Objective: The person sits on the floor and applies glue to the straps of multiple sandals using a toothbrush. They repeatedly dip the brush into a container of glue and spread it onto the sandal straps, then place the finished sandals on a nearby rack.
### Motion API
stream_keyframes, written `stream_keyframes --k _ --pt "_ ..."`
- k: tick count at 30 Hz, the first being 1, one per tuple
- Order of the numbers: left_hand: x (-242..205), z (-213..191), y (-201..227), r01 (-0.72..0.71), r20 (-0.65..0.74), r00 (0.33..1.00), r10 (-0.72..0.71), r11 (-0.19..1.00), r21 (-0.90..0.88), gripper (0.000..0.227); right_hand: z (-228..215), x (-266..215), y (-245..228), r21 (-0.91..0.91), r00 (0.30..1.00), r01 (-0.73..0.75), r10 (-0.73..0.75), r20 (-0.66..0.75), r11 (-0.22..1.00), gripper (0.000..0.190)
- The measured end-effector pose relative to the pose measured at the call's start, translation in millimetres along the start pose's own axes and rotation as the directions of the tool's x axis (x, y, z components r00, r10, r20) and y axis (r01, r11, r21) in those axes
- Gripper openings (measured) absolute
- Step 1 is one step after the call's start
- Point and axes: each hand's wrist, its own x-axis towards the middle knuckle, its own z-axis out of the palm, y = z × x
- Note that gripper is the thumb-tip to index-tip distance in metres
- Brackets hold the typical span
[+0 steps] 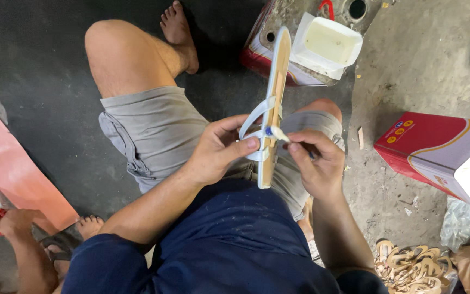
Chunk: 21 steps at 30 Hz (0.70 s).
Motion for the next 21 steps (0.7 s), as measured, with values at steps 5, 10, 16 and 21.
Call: stream_keyframes --k 5,10,16,21 --pt "-2.5 7.0 2.5 -0.005 -0.032 0.999 0.005 1.0 0.013 0.045 7.3 3.2 -10.3 -0.164 0.974 0.22 -0.224 -0.012 0.962 0.016" --pt "-3.7 9.4 4.5 -0.014 -0.031 0.999 0.014 1.0 0.016 0.046 2.6 1.9 -20.6 -0.233 0.954 0.3 -0.294 0.06 0.925 0.016" --pt "-5.9 12.0 8.8 0.026 0.016 0.999 -0.028 0.997 0.07 0.046 -5.0 1.6 -22.5 -0.328 0.97 0.23 -0.245 -0.005 0.916 0.013" --pt "-6.3 11.7 11.2 0.044 0.032 0.998 -0.046 0.997 0.07 0.046 -2.0 1.7 -20.0 -0.333 0.968 0.222 -0.248 -0.038 0.916 0.014"
